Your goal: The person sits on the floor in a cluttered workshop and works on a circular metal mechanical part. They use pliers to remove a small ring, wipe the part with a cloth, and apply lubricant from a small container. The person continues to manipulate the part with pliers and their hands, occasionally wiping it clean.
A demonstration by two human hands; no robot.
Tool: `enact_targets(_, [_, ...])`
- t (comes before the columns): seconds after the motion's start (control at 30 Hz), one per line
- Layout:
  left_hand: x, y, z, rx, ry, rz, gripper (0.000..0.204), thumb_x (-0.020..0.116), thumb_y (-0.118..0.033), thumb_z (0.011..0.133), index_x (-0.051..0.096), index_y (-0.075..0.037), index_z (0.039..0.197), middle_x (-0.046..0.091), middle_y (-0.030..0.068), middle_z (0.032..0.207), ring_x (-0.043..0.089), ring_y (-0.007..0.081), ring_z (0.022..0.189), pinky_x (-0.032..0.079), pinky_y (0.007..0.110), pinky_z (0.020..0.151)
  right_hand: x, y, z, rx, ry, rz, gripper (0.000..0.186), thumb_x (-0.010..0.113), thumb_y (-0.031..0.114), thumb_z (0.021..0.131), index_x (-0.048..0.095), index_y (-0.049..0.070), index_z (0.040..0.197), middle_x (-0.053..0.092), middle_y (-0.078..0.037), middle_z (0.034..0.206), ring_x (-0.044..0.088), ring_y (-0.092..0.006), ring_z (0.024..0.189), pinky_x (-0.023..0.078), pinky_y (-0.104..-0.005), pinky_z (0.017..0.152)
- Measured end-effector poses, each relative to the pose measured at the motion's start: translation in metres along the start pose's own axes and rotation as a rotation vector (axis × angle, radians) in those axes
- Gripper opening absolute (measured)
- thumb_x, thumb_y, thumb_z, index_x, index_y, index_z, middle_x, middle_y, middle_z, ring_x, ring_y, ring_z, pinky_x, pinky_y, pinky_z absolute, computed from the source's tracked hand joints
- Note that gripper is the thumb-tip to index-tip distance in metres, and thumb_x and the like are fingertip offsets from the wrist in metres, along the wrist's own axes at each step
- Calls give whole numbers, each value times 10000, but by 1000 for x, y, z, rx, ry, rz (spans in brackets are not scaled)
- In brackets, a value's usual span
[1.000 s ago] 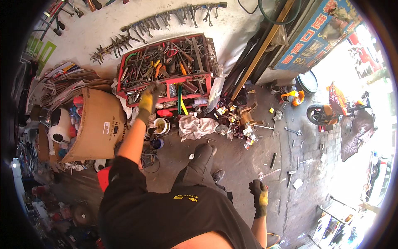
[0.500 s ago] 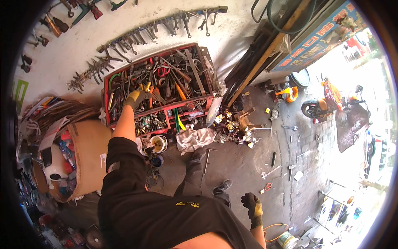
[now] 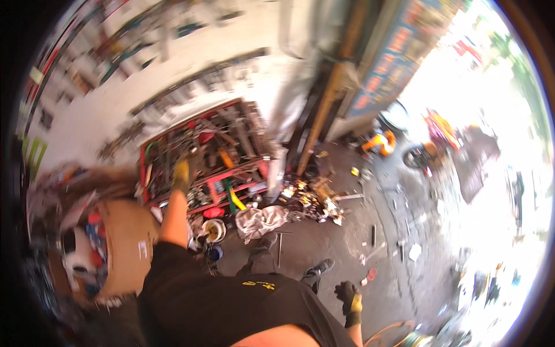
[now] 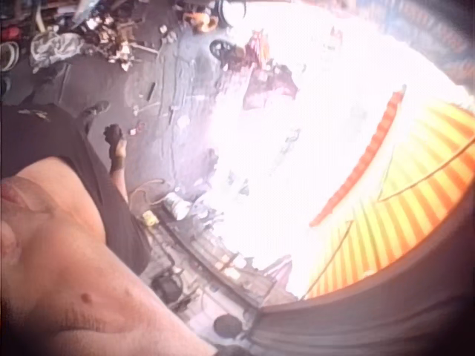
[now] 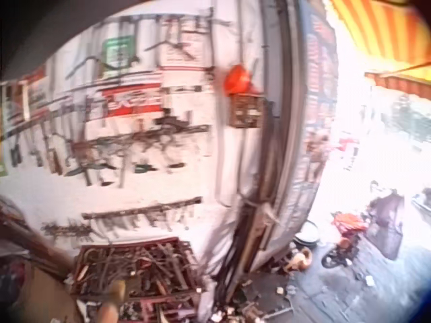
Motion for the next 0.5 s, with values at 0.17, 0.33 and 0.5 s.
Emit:
enact_targets(0.17, [186, -93, -163, -74, 299, -1072, 316, 565, -209, 1104, 697, 49, 1232, 741, 66, 1087, 719, 185, 944, 607, 394, 955, -44, 68, 13, -200, -57, -210, 423, 676, 294, 1052, 684, -37, 1317, 786, -150, 1194, 751, -219, 1131, 587, -343, 983])
enact_targets(0.33, [388, -250, -334, 138, 973, -311, 218, 713, -186, 1025, 766, 19, 1076, 759, 42, 995, 710, 126, 922, 570, 301, 862, -115, 218, 37, -1149, -167, -921, 1115, 894, 459, 832, 320, 50, 1696, 372, -267, 1700, 335, -460, 1590, 324, -575, 1269])
enact_targets(0.5, [499, -390, -413, 261, 1338, -113, 232, 828, -261, 977, 800, -32, 998, 754, -6, 878, 653, 65, 816, 502, 252, 743, -216, 300, 40, -1427, -148, -1202, 960, 821, 380, 885, 363, 92, 1679, 495, -190, 1619, 503, -372, 1454, 403, -542, 1185])
Point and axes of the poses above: each hand's wrist, its own z-axis towards the middle knuckle, its own x-axis out of the palm, y = z × x, the point moved 1 cm from there along z, towards the middle knuckle
